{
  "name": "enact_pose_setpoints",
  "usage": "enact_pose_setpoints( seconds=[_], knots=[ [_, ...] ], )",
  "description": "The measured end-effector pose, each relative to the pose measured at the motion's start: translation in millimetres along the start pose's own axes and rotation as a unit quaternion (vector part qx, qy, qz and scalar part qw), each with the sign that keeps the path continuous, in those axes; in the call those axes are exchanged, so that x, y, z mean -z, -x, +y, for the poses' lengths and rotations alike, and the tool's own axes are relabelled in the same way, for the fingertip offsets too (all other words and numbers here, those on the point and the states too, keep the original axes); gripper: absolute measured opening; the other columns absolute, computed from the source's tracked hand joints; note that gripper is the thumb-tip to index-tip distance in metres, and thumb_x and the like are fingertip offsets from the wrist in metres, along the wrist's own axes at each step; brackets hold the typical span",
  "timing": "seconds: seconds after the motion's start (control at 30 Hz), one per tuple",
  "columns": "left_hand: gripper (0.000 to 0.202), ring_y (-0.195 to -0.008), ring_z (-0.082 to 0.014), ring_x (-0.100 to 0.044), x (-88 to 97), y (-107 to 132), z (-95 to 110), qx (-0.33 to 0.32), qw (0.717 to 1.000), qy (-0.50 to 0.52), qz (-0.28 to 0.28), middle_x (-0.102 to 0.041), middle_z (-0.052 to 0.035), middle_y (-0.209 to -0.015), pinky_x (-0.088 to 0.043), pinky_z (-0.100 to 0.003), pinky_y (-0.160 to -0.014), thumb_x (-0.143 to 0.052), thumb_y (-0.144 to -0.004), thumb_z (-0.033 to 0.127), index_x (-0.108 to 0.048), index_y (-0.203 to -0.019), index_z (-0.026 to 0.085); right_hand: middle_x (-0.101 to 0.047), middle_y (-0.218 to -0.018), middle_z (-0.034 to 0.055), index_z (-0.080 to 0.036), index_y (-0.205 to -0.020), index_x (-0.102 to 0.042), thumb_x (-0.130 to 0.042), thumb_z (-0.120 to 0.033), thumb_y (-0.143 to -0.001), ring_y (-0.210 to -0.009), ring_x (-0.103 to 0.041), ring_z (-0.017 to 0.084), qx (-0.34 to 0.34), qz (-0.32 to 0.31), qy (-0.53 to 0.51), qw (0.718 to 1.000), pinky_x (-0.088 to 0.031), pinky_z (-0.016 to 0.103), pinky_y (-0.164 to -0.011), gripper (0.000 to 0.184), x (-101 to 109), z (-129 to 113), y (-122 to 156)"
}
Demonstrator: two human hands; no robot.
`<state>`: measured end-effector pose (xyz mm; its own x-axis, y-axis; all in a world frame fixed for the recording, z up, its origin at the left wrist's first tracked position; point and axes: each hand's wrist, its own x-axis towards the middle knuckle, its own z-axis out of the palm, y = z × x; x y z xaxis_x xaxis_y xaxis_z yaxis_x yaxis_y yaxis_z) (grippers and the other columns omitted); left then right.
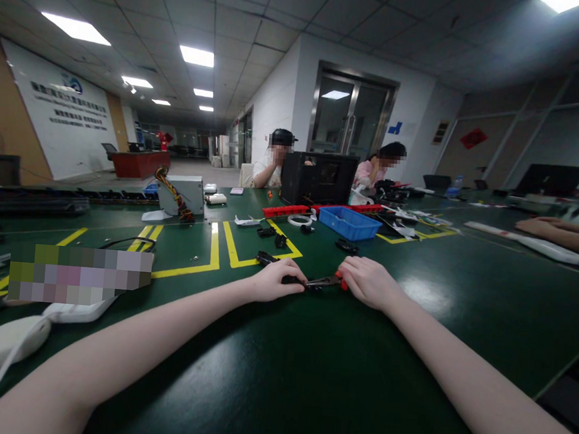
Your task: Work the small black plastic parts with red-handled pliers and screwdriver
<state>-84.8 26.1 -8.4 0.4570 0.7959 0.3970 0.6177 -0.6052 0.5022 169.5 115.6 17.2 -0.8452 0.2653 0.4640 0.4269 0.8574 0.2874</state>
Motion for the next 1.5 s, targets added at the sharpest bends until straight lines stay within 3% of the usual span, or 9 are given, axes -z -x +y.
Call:
enact_pose_setpoints(
  seconds=[0.2,0.47,1.2,1.5],
  knots=[
    [0.020,-0.105,-0.0211,-0.056,-2.5,0.6,2.9,-0.005,1.000,-0.007,0.022,-0.056,-0.0076,-0.109,-0.043,-0.036,-0.098,-0.069,-0.081,0.030,-0.070,-0.097,0.019,-0.059,-0.076,0.0075,-0.018,-0.076,-0.057,-0.029,-0.034,-0.097,-0.068,-0.052,0.017,0.002,-0.019,-0.008,1.000,-0.035,0.030,-0.065,0.038,1.1,-0.5,0.2],
    [0.012,-0.100,-0.0189,-0.057,-3.6,-0.8,3.3,-0.032,0.999,0.007,0.020,-0.058,-0.0072,-0.104,-0.044,-0.034,-0.095,-0.064,-0.085,0.022,-0.069,-0.094,0.016,-0.058,-0.079,0.0067,-0.018,-0.080,-0.057,-0.046,-0.057,-0.087,-0.069,-0.051,0.018,0.021,-0.037,-0.006,0.999,-0.034,0.030,-0.066,0.041,0.7,-1.8,0.5],
    [0.012,-0.102,-0.0198,-0.057,-2.3,0.0,4.4,-0.049,0.999,-0.001,0.016,-0.058,-0.0084,-0.107,-0.045,-0.036,-0.096,-0.064,-0.084,0.021,-0.067,-0.095,0.016,-0.059,-0.077,0.0046,-0.019,-0.075,-0.055,-0.046,-0.055,-0.088,-0.068,-0.052,0.016,-0.011,-0.068,-0.045,0.997,-0.035,0.029,-0.064,0.039,3.2,-4.8,-0.2],
    [0.012,-0.110,-0.0215,-0.054,-3.5,1.5,7.7,-0.065,0.998,-0.020,0.018,-0.055,-0.0086,-0.115,-0.042,-0.040,-0.101,-0.062,-0.084,0.016,-0.065,-0.096,0.018,-0.058,-0.077,0.0056,-0.019,-0.077,-0.056,-0.045,-0.058,-0.088,-0.067,-0.050,0.017,0.000,-0.045,-0.016,0.999,-0.034,0.029,-0.064,0.042,-0.3,-2.9,1.0]
  ],
)
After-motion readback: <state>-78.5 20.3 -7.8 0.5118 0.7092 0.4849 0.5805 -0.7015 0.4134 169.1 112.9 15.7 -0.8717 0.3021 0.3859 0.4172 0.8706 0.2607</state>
